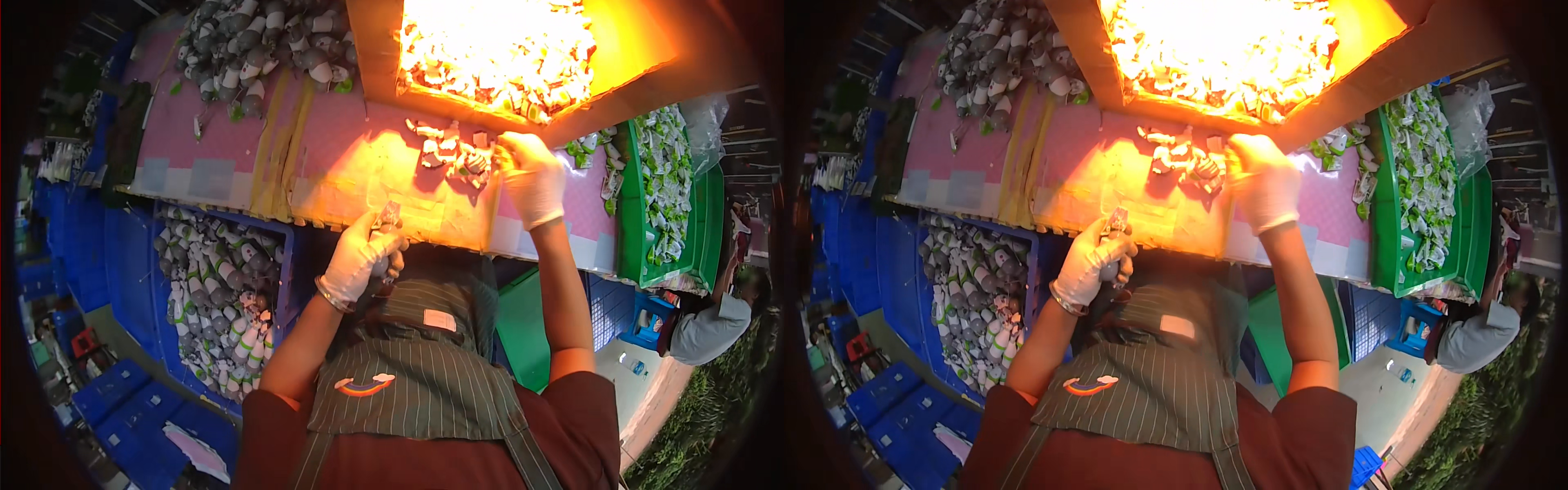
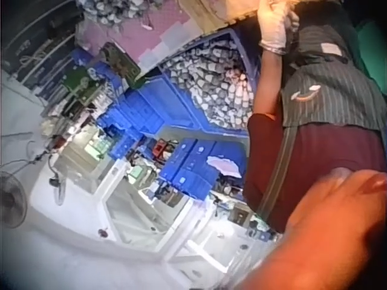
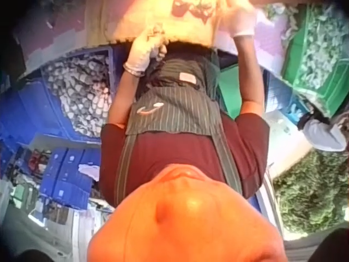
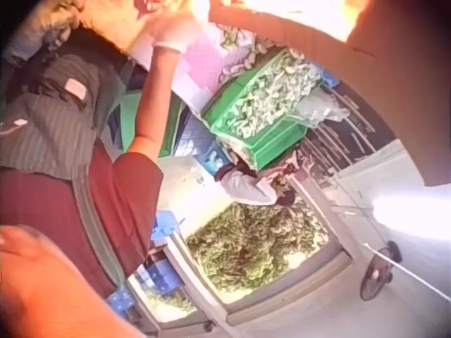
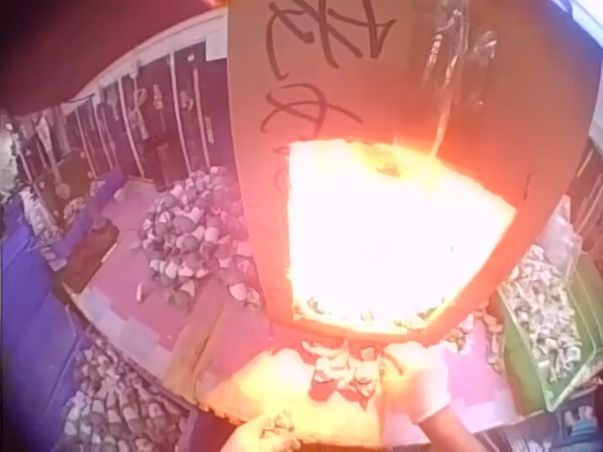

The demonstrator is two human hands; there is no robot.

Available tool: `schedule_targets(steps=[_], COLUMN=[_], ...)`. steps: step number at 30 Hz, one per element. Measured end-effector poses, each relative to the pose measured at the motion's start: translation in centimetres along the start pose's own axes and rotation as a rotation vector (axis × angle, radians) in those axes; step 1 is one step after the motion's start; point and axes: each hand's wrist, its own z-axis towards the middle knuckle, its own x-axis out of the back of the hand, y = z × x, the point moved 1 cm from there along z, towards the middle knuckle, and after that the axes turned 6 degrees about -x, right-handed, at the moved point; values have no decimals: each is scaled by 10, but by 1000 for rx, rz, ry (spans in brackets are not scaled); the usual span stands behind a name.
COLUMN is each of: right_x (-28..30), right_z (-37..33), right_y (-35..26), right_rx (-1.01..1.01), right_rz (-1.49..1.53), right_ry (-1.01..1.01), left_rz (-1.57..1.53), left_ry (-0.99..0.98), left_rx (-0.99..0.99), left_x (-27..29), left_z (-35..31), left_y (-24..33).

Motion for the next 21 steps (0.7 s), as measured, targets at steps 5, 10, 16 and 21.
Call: schedule_targets(steps=[5, 10, 16, 21], right_x=[-8, -5, -1, -13], right_z=[-23, -33, -49, -54], right_y=[39, 35, -37, -53], right_rx=[-219, -182, -680, -791], right_rz=[58, 108, 1290, 1387], right_ry=[-214, -29, -519, -577], left_rz=[81, 78, 100, 156], left_ry=[-42, -96, -105, -158], left_rx=[-19, -57, 19, 0], left_x=[-21, -36, -31, -34], left_z=[12, 12, 13, 11], left_y=[3, 5, 0, 3])
